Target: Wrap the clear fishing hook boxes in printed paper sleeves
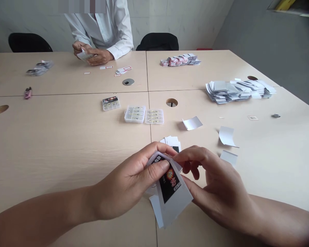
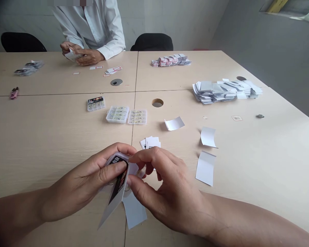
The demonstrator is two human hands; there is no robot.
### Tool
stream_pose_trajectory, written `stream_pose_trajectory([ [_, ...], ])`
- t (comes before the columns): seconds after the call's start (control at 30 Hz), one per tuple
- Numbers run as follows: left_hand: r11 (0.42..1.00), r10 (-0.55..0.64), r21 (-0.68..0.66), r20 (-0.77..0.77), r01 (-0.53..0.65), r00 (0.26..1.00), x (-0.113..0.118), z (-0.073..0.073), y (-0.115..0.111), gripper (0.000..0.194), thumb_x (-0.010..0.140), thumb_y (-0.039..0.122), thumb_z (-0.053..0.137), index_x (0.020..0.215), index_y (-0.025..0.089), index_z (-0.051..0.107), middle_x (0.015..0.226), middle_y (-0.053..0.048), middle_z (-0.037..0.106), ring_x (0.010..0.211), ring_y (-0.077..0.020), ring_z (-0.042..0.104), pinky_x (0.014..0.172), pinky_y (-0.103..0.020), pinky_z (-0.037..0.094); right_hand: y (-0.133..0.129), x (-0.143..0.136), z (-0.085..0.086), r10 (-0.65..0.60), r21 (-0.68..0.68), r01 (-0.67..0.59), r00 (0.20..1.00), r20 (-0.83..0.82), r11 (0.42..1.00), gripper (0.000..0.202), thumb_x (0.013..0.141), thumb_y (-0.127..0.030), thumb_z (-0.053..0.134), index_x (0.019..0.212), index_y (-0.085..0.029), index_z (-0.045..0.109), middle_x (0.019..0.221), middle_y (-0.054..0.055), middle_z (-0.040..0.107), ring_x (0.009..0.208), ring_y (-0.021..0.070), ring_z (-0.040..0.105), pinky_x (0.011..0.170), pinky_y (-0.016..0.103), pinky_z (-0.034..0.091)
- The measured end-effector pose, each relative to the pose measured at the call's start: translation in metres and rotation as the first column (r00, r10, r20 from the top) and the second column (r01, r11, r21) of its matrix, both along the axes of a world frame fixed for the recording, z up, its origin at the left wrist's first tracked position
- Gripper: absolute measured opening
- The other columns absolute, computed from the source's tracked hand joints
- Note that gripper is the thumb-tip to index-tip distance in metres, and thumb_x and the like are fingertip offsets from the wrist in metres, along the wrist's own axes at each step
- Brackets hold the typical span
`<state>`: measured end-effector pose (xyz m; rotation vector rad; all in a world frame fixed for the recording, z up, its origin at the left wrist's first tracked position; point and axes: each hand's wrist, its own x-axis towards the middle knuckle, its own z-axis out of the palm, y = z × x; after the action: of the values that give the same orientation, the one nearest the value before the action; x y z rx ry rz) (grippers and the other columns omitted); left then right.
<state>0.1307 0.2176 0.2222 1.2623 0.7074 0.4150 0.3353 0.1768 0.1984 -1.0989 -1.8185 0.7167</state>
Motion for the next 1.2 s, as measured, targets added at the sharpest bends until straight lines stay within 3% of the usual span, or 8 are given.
stream_pose_trajectory([
  [0.17,0.999,0.004,0.033,-0.046,-0.002,0.999,-0.0009,0.0004,-0.0002,0.021,0.108,0.041,0.044,0.119,0.029,0.057,0.112,0.0,0.061,0.107,-0.0157,0.054,0.092,-0.025,0.044,0.0009,-0.0009,-0.0001,0.024,0.002,-0.024,0.999,-0.044,1.0,0.022,0.09,-0.005,0.061,0.093,-0.025,0.053,0.08,-0.007,0.063,0.067,0.0064,0.056,0.06,0.018,0.047],
  [0.43,1.0,0.0,0.008,-0.054,0.0,0.999,-0.0016,0.001,-0.0003,0.024,0.106,0.045,0.046,0.118,0.028,0.058,0.114,-0.002,0.062,0.112,-0.0209,0.055,0.094,-0.032,0.043,0.0016,0.0007,0.0047,0.076,0.037,-0.075,0.997,-0.022,0.996,0.02,0.09,-0.004,0.058,0.091,-0.023,0.055,0.079,-0.003,0.064,0.067,0.0091,0.057,0.06,0.022,0.046],
  [0.53,0.988,0.029,-0.149,0.007,-0.027,1.0,-0.0016,-0.0004,0.0005,0.035,0.105,0.053,0.041,0.12,0.027,0.058,0.115,-0.005,0.064,0.106,-0.0243,0.057,0.088,-0.037,0.043,0.0017,0.0002,0.0052,0.062,0.045,-0.061,0.998,-0.026,0.997,0.019,0.091,-0.004,0.057,0.092,-0.022,0.057,0.078,-0.002,0.064,0.067,0.01,0.058,0.059,0.023,0.047],
  [0.63,0.937,0.072,-0.348,0.096,-0.034,0.993,0.0016,0.0005,0.0019,0.049,0.101,0.062,0.036,0.121,0.022,0.057,0.109,-0.009,0.064,0.093,-0.0249,0.057,0.083,-0.04,0.043,0.0023,-0.0003,0.0049,0.068,0.041,-0.067,0.997,-0.033,0.997,0.019,0.091,-0.004,0.057,0.096,-0.023,0.059,0.078,0.0,0.065,0.068,0.0109,0.059,0.059,0.024,0.048],
  [0.73,0.909,0.1,-0.414,0.108,-0.046,0.989,0.0058,0.0035,0.0026,0.055,0.094,0.066,0.046,0.12,0.018,0.056,0.105,-0.011,0.064,0.092,-0.0263,0.057,0.082,-0.04,0.042,0.0022,0.0002,0.0044,0.085,0.026,-0.085,0.996,-0.032,0.996,0.02,0.092,-0.005,0.057,0.099,-0.023,0.06,0.08,0.0,0.066,0.069,0.0104,0.059,0.061,0.024,0.049],
  [0.9,0.92,0.102,-0.388,0.1,-0.056,0.99,0.0055,0.0036,0.0006,0.053,0.096,0.064,0.045,0.12,0.019,0.057,0.105,-0.011,0.065,0.094,-0.0277,0.057,0.084,-0.042,0.041,0.0007,0.0013,0.0047,0.086,0.029,-0.086,0.996,-0.015,0.996,0.021,0.093,-0.005,0.057,0.101,-0.024,0.06,0.084,0.001,0.067,0.074,0.0107,0.062,0.064,0.024,0.05],
  [1.2,0.929,0.076,-0.368,0.128,-0.024,0.989,-0.0013,-0.0024,0.0039,0.045,0.103,0.058,0.038,0.12,0.023,0.062,0.105,-0.007,0.066,0.093,-0.022,0.059,0.082,-0.035,0.043,0.0006,0.0012,0.0056,0.102,0.028,-0.101,0.994,-0.03,0.994,0.021,0.092,-0.004,0.057,0.1,-0.023,0.06,0.084,0.001,0.067,0.075,0.0106,0.064,0.066,0.024,0.051],
])
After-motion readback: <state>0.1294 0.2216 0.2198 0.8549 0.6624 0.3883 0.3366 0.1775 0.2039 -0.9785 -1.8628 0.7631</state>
